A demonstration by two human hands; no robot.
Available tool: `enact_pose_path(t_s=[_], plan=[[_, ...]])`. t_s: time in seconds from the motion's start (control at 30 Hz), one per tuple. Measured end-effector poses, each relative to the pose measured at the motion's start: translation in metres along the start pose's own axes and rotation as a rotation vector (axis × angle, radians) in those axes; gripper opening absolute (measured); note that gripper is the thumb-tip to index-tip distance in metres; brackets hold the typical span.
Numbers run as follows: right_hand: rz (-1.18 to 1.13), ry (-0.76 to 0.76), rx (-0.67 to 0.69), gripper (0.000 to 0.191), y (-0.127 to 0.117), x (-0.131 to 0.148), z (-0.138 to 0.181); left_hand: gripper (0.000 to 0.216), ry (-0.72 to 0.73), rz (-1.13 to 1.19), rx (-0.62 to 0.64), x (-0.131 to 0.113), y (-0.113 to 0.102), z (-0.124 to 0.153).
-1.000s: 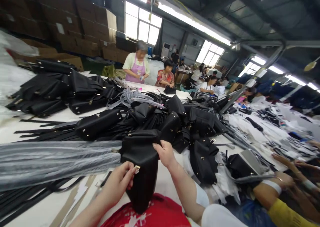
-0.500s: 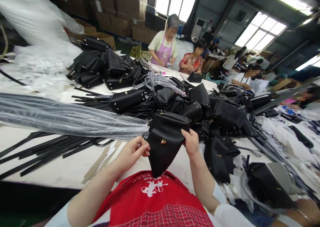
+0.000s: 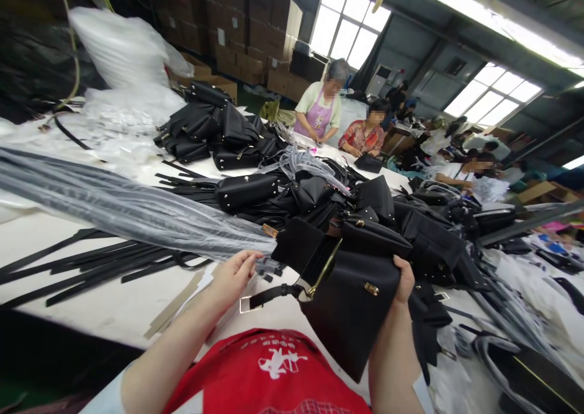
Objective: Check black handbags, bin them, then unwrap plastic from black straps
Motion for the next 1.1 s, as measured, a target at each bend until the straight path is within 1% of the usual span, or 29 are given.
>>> enact_pose_path(t_s=[0.07, 0.1, 0.17, 0.2, 0.27, 0.3, 0.37, 0.43, 0.47, 0.53, 0.57, 0.6, 0.63, 0.67, 0.73, 0.77, 0.8, 0.83, 0.87, 0.97, 1.03, 1.1], plan=[[0.006, -0.006, -0.059, 0.012, -0.008, -0.003, 0.000, 0.042, 0.005, 0.008, 0.018, 0.001, 0.000, -0.005], [0.012, -0.018, -0.065, 0.011, -0.009, -0.003, 0.000, 0.043, 0.020, -0.004, 0.024, 0.000, 0.001, -0.007], [0.019, -0.041, -0.025, 0.010, -0.006, -0.004, 0.003, 0.042, 0.064, -0.049, 0.043, -0.005, 0.003, -0.011], [0.013, -0.037, -0.001, 0.010, -0.003, -0.005, 0.004, 0.040, 0.091, -0.074, 0.073, -0.008, 0.006, -0.012], [-0.009, 0.014, 0.049, 0.013, 0.004, -0.013, 0.008, 0.036, 0.160, -0.136, 0.126, -0.017, 0.013, -0.011], [-0.018, 0.053, 0.080, 0.016, 0.009, -0.019, 0.009, 0.033, 0.199, -0.176, 0.119, -0.022, 0.015, -0.009], [0.014, 0.145, 0.172, 0.024, 0.020, -0.033, 0.011, 0.029, 0.313, -0.296, 0.045, -0.035, 0.016, -0.002], [0.177, 0.236, 0.316, 0.031, 0.032, -0.050, 0.017, 0.029, 0.459, -0.497, -0.037, -0.049, 0.022, 0.011], [0.299, 0.248, 0.385, 0.033, 0.037, -0.057, 0.021, 0.029, 0.523, -0.621, -0.057, -0.053, 0.028, 0.018], [0.534, 0.177, 0.483, 0.037, 0.045, -0.060, 0.033, 0.033, 0.598, -0.872, -0.084, -0.052, 0.043, 0.027], [0.592, 0.120, 0.518, 0.039, 0.051, -0.058, 0.043, 0.036, 0.605, -0.976, -0.094, -0.048, 0.049, 0.028], [0.594, 0.084, 0.568, 0.041, 0.059, -0.055, 0.057, 0.039, 0.600, -1.055, -0.099, -0.042, 0.055, 0.029], [0.544, 0.091, 0.653, 0.044, 0.070, -0.054, 0.075, 0.041, 0.594, -1.114, -0.089, -0.036, 0.061, 0.029], [0.460, 0.147, 0.772, 0.048, 0.082, -0.054, 0.098, 0.042, 0.591, -1.154, -0.064, -0.029, 0.067, 0.029], [0.291, 0.328, 1.039, 0.054, 0.105, -0.054, 0.150, 0.043, 0.593, -1.191, -0.003, -0.016, 0.079, 0.031], [0.242, 0.408, 1.139, 0.054, 0.112, -0.053, 0.172, 0.044, 0.595, -1.194, 0.013, -0.012, 0.082, 0.032], [0.223, 0.465, 1.191, 0.055, 0.117, -0.053, 0.189, 0.044, 0.596, -1.192, 0.018, -0.010, 0.085, 0.033], [0.221, 0.504, 1.196, 0.056, 0.120, -0.053, 0.198, 0.044, 0.594, -1.188, 0.019, -0.008, 0.086, 0.034], [0.222, 0.533, 1.172, 0.056, 0.121, -0.055, 0.204, 0.045, 0.589, -1.185, 0.020, -0.007, 0.086, 0.034], [0.187, 0.589, 1.095, 0.054, 0.125, -0.062, 0.209, 0.046, 0.561, -1.171, 0.057, -0.003, 0.088, 0.035], [0.184, 0.574, 1.083, 0.047, 0.126, -0.064, 0.208, 0.046, 0.529, -1.117, 0.074, -0.003, 0.085, 0.033], [0.217, 0.516, 1.082, 0.042, 0.126, -0.065, 0.205, 0.046, 0.500, -0.987, 0.108, -0.006, 0.079, 0.032]])
Point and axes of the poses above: each hand's wrist, its own z-axis away from the middle knuckle, its own y-axis out of the palm, x = y × z, the point moved 8 cm from there along -z, towards the middle knuckle, and after that the axes turned 8 degrees about -y, right-handed, at the moved point
